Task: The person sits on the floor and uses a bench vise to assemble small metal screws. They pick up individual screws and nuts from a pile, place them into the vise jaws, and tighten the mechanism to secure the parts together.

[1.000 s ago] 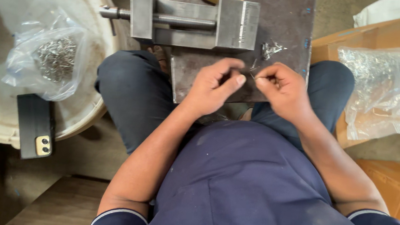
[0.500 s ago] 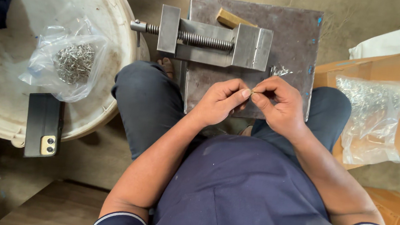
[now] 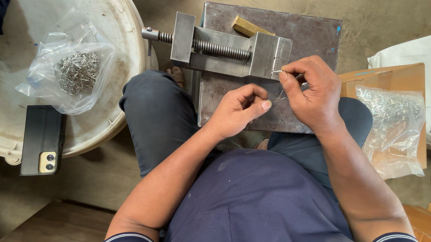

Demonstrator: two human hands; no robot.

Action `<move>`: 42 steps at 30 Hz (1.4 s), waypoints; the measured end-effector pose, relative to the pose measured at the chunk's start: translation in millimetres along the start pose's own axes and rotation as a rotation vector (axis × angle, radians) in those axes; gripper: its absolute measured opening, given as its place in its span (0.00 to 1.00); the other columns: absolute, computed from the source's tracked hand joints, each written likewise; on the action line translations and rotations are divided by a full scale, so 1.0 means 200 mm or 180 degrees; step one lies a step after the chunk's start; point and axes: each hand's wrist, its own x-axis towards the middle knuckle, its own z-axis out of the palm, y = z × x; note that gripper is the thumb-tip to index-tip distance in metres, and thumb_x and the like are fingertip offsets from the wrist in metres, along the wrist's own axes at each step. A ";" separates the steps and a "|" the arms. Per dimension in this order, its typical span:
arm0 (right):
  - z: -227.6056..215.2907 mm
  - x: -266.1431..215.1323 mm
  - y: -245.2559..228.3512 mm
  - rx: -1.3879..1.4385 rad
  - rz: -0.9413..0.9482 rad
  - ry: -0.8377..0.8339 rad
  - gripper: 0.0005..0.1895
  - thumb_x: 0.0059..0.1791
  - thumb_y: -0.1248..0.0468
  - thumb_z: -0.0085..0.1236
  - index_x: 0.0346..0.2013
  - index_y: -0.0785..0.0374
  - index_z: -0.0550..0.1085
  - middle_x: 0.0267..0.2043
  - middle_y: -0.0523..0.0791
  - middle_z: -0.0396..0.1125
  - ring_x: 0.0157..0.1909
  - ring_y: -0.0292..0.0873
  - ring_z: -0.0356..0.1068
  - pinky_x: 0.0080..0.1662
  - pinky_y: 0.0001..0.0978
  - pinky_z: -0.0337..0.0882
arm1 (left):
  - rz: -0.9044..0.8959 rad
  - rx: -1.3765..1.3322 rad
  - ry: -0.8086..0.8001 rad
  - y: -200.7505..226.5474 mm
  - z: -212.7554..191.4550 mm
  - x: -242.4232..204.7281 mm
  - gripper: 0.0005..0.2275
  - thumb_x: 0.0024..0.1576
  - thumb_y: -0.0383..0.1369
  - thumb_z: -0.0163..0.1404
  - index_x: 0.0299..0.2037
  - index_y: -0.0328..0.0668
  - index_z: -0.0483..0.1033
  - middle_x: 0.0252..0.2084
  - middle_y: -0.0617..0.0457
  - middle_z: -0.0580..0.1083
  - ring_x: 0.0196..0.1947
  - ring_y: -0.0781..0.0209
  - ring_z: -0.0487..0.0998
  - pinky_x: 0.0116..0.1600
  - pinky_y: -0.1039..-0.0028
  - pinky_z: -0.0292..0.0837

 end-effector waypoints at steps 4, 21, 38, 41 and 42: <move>0.00 0.01 -0.02 -0.0058 -0.0086 -0.0077 0.03 0.55 0.72 0.64 0.42 0.66 0.77 0.40 0.47 0.70 0.37 0.40 0.72 0.38 0.29 0.72 | -0.0018 0.0009 -0.0001 -0.01 0.00 0.00 0.10 0.63 0.35 0.57 0.45 0.35 0.75 0.31 0.65 0.66 0.30 0.77 0.63 0.35 0.82 0.61; -0.03 -0.29 0.19 -0.0271 0.0896 -0.0251 0.05 0.53 0.69 0.64 0.43 0.66 0.79 0.33 0.46 0.69 0.28 0.39 0.67 0.32 0.31 0.65 | -0.0083 -0.0077 -0.0003 -0.03 0.00 0.00 0.09 0.64 0.32 0.55 0.49 0.34 0.73 0.31 0.63 0.69 0.29 0.75 0.68 0.34 0.81 0.67; 0.03 -0.32 0.20 -0.0878 0.0208 -0.0327 0.03 0.52 0.65 0.65 0.36 0.61 0.78 0.33 0.45 0.69 0.33 0.46 0.71 0.35 0.37 0.68 | -0.0040 0.0129 0.0002 0.00 0.02 0.00 0.08 0.65 0.30 0.54 0.49 0.34 0.73 0.32 0.60 0.70 0.30 0.74 0.69 0.34 0.80 0.69; 0.06 -0.35 0.24 0.0825 0.1101 -0.0322 0.05 0.55 0.64 0.61 0.42 0.64 0.75 0.36 0.42 0.68 0.35 0.35 0.67 0.38 0.31 0.67 | -0.0001 0.0170 0.0090 0.02 0.04 0.00 0.10 0.64 0.31 0.54 0.51 0.32 0.72 0.31 0.61 0.70 0.28 0.75 0.69 0.33 0.81 0.67; 0.06 -0.35 0.25 0.1655 0.1514 -0.0332 0.06 0.57 0.64 0.59 0.44 0.65 0.74 0.37 0.41 0.68 0.35 0.30 0.65 0.39 0.29 0.66 | 0.0057 0.0309 0.0095 0.03 0.04 0.00 0.12 0.64 0.31 0.53 0.53 0.33 0.71 0.32 0.61 0.70 0.29 0.75 0.68 0.33 0.81 0.67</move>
